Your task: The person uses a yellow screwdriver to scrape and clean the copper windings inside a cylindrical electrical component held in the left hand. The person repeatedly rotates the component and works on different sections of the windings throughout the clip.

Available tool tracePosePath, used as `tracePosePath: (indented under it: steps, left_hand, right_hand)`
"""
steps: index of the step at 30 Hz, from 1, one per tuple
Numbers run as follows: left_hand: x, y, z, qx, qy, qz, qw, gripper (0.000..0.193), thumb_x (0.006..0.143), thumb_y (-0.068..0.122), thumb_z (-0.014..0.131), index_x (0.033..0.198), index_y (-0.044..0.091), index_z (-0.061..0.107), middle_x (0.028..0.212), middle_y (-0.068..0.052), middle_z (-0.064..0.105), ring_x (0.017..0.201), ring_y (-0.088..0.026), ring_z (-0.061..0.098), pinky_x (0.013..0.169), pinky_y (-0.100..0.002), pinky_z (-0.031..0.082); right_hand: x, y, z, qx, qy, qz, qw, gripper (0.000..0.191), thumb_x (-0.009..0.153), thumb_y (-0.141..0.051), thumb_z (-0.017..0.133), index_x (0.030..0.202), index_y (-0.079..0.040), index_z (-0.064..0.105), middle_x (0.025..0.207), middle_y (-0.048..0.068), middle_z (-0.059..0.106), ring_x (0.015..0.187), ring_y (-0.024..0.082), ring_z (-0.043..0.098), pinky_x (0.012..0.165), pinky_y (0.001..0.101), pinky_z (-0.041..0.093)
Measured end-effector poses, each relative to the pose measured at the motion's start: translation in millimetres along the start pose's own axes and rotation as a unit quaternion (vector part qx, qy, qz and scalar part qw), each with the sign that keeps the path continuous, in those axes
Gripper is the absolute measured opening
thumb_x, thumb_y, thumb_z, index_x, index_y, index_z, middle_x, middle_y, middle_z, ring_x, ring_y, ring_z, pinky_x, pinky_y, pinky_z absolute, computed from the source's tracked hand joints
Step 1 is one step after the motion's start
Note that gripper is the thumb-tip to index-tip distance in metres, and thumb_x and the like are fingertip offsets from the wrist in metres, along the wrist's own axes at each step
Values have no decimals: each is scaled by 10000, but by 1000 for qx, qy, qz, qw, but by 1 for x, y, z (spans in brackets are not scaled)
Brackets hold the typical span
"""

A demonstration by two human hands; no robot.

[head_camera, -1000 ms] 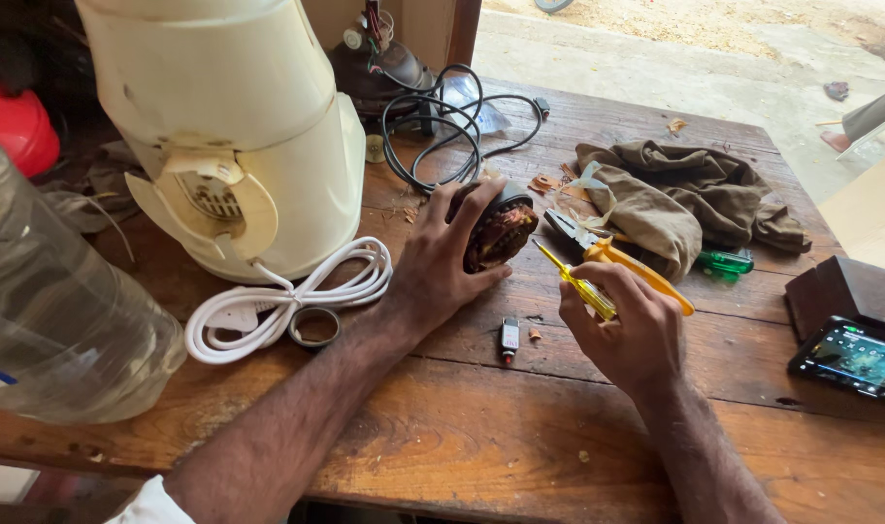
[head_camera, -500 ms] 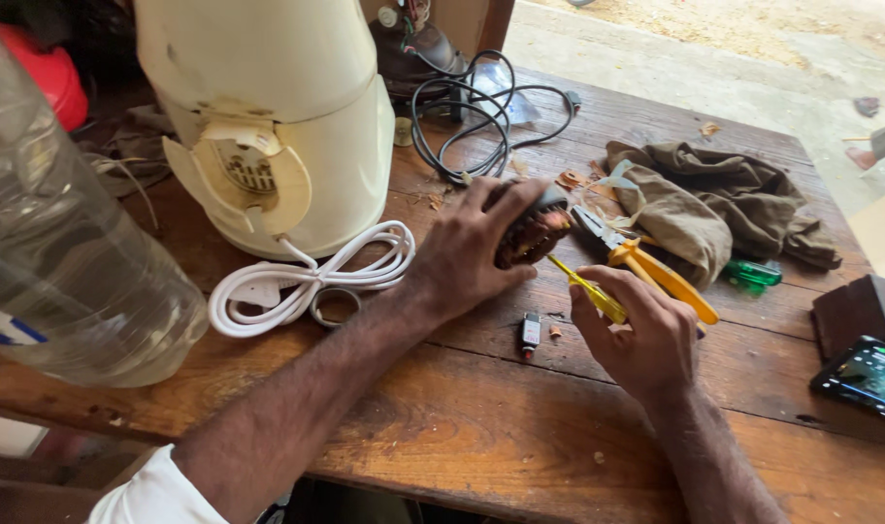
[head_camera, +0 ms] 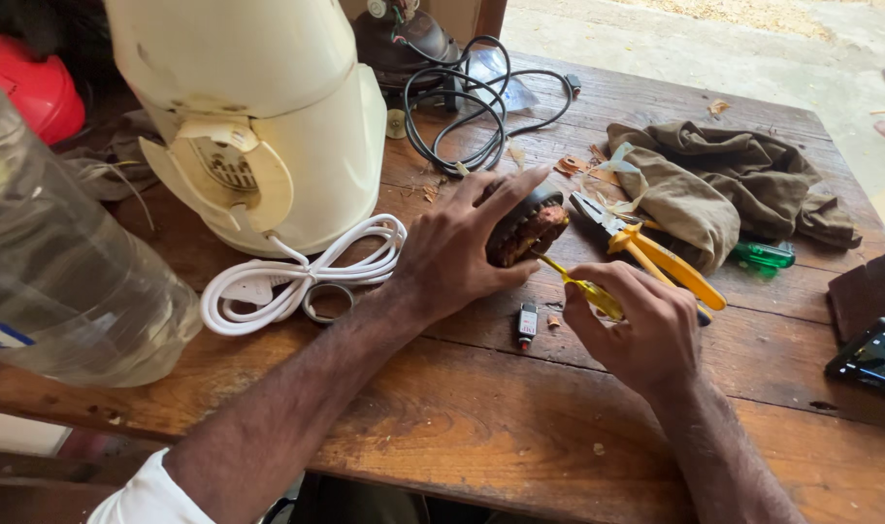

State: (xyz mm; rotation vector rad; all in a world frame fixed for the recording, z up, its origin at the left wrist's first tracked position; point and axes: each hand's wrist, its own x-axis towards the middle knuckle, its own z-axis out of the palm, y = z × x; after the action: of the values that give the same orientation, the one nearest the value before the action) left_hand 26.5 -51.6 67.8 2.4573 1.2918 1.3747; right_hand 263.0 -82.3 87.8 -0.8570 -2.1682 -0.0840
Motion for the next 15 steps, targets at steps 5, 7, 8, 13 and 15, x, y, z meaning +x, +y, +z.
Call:
tracePosePath:
  steps: [5, 7, 8, 13, 15]
  left_hand:
    - [-3, 6, 9, 40, 42, 48, 997, 1073, 684, 409, 972, 1550, 238, 362, 1341, -170, 491, 1172, -371, 614, 903, -485, 655]
    - [-2, 9, 10, 36, 53, 55, 996, 1110, 661, 388, 977, 1558, 237, 341, 1368, -169, 461, 1195, -382, 607, 933, -486, 651]
    - [-3, 11, 11, 26, 47, 48, 997, 1111, 665, 361, 977, 1563, 239, 334, 1380, -170, 449, 1204, -393, 608, 926, -471, 659]
    - [-4, 16, 10, -40, 24, 14, 999, 1080, 710, 301, 967, 1564, 244, 308, 1432, -204, 415, 1208, -411, 636, 921, -443, 676]
    - [-3, 16, 9, -42, 26, 16, 999, 1065, 718, 298, 962, 1557, 242, 308, 1420, -207, 417, 1208, -413, 641, 918, -435, 679]
  right_hand:
    - [-4, 2, -4, -11, -8, 8, 1000, 171, 851, -142, 790, 997, -80, 724, 879, 74, 743, 757, 226, 732, 677, 353, 570]
    - [-3, 4, -6, -11, -14, 9, 1000, 188, 839, -143, 794, 998, -81, 715, 882, 75, 738, 763, 240, 730, 680, 362, 568]
    - [-4, 4, -7, -11, -19, 10, 1000, 198, 833, -145, 796, 1000, -83, 710, 891, 75, 740, 769, 243, 733, 681, 363, 570]
    - [-4, 4, -5, -8, -35, 26, 999, 191, 846, -151, 776, 1013, -94, 702, 925, 67, 754, 779, 232, 746, 698, 362, 583]
    - [-4, 3, -3, -7, -40, 38, 998, 180, 852, -164, 769, 1005, -94, 704, 912, 66, 758, 772, 222, 750, 698, 361, 588]
